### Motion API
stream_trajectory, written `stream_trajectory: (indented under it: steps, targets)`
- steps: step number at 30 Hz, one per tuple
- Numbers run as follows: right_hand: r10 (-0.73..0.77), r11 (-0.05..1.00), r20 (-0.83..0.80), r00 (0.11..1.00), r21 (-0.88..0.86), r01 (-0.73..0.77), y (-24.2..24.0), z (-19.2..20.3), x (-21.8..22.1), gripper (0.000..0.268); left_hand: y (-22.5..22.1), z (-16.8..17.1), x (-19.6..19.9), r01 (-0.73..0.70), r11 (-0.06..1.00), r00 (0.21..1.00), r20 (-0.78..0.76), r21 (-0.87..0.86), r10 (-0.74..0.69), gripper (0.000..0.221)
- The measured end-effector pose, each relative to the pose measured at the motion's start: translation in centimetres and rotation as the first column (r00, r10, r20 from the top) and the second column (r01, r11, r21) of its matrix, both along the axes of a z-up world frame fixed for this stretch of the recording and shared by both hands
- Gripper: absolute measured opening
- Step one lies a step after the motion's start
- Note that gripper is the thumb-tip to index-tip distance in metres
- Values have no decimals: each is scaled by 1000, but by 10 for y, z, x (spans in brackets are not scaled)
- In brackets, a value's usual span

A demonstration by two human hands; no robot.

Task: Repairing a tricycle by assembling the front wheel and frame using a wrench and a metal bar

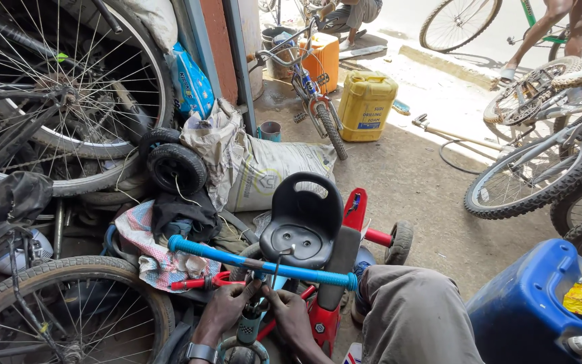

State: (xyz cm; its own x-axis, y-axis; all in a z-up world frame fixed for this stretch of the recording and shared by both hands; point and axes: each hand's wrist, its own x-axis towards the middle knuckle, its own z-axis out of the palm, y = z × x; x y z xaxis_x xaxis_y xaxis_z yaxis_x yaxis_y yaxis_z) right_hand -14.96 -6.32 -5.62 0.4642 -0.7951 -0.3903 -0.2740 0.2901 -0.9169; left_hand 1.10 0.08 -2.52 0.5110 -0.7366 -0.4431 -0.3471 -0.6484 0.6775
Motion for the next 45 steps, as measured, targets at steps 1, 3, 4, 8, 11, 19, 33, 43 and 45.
stream_trajectory:
  steps: [1, 3, 4, 8, 11, 19, 33, 43, 45]
  targets:
    - [0, 1000, 1, 1000, 0, 0, 0, 4, -1, 51, 0, -2, 0, 0, 1000, 1000, 1, 0, 0, 74]
    - [4, 999, 76, 997, 35, -7, 1, 13, -2, 53, 0, -5, 1, 0, 1000, 1000, 0, 1, 0, 70]
    - [3, 999, 79, 997, 35, -6, 3, 1, -4, 53, 3, -8, -2, 1, 1000, 1000, 3, 1, -1, 70]
    - [90, 975, 129, 988, -216, -61, 3, -21, -4, 15, 1, -6, -5, 6, 998, 996, 84, 61, -11, 73]
    - [157, 954, 135, 978, -278, -115, 1, -27, -10, 16, 1, -4, -8, 5, 995, 996, 85, 95, -13, 74]
    - [89, 957, 319, 943, -291, 8, 3, -54, -9, 12, 0, -6, -9, -3, 991, 992, 125, 133, -14, 77]
    - [-74, 693, 341, 937, -658, 295, 15, -65, -6, 17, 0, -10, -6, -9, 993, 995, 98, 115, -2, 80]
    - [139, 758, 232, 963, -650, 47, 40, -78, -6, 36, -2, -17, -2, -19, 994, 998, 65, 104, 12, 75]
    - [87, 764, 278, 957, -635, 115, 43, -87, -2, 24, -2, -17, -1, 0, 992, 998, 63, 130, -9, 77]
